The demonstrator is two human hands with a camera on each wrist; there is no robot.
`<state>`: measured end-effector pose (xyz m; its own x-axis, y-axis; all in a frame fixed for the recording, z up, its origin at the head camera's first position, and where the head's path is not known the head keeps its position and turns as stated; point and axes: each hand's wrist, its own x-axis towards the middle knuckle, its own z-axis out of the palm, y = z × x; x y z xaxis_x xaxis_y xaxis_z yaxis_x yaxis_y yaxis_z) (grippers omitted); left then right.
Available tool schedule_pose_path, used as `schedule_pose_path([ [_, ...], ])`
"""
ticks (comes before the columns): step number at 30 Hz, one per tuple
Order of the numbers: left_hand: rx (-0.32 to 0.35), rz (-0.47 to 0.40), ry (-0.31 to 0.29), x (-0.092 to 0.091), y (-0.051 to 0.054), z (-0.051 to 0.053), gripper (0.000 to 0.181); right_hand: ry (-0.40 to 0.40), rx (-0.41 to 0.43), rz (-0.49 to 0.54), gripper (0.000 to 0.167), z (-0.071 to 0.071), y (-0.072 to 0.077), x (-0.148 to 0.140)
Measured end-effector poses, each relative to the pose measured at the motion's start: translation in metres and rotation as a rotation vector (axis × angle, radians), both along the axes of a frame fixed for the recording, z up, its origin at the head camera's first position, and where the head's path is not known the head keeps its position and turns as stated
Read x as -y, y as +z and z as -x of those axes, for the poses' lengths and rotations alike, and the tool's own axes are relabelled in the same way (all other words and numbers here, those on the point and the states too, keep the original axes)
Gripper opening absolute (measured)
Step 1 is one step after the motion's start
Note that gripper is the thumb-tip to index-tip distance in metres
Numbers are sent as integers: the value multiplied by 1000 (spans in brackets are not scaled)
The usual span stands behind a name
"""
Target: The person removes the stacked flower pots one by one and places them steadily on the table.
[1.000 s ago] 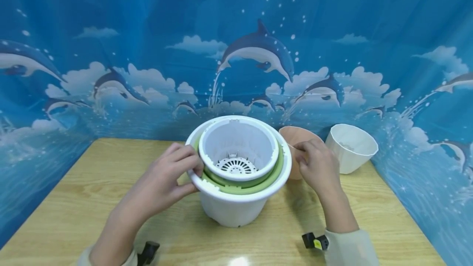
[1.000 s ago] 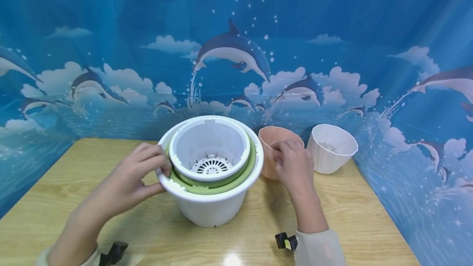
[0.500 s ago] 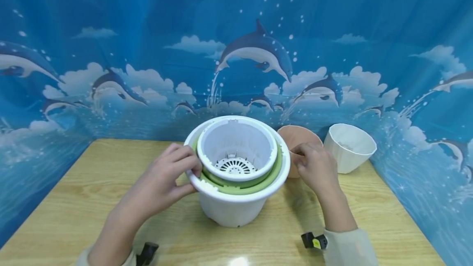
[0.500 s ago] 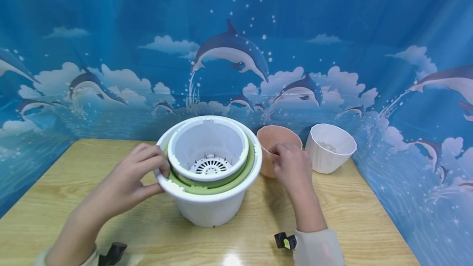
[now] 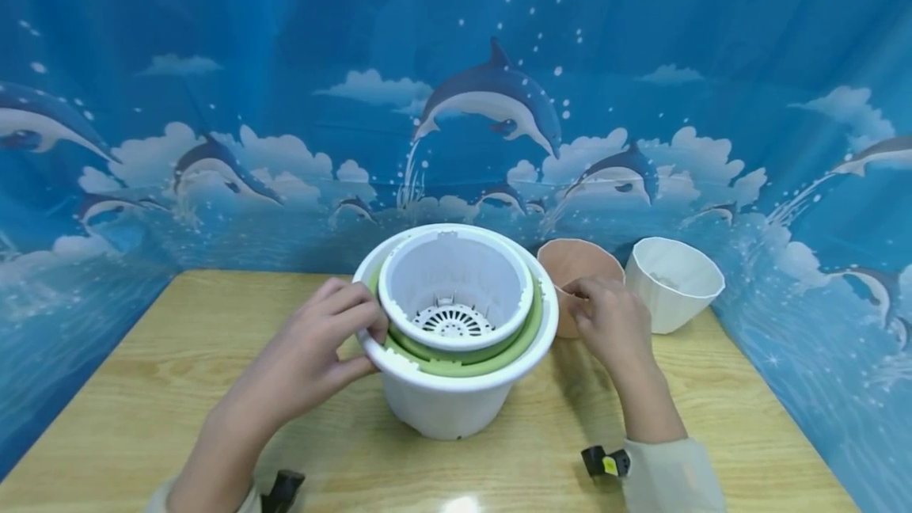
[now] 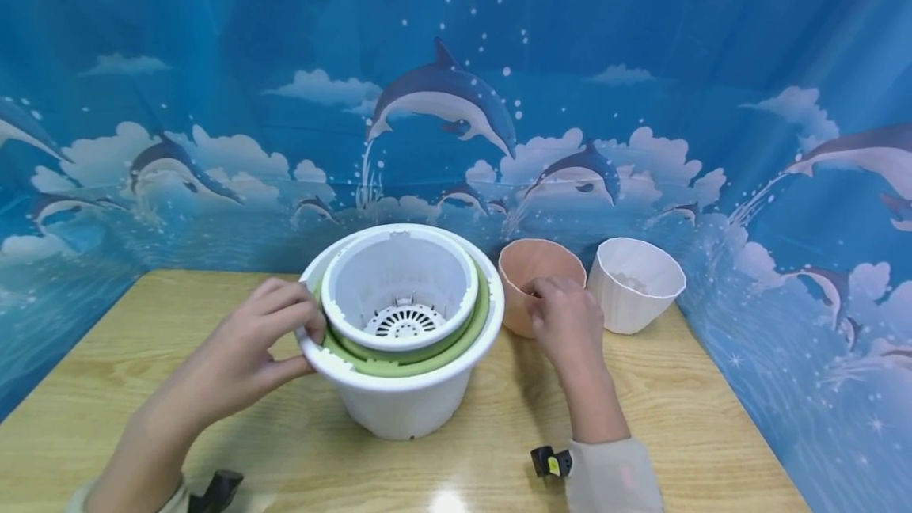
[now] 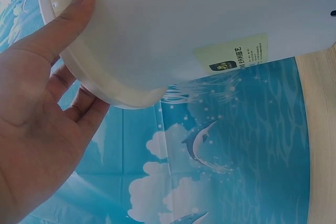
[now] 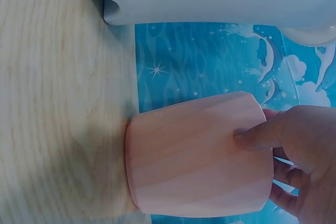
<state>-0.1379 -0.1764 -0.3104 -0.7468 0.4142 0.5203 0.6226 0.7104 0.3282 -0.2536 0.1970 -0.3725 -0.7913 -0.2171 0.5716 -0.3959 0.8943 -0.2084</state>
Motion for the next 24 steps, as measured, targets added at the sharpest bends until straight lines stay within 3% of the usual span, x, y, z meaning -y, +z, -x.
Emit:
schedule_pose_path([
  [7, -15, -3, 3, 0, 0, 0, 39, 7, -29, 27, 20, 3, -1, -3],
  [24, -4, -1, 6, 0, 0, 0, 38, -75, 33, 60, 32, 5, -4, -12],
])
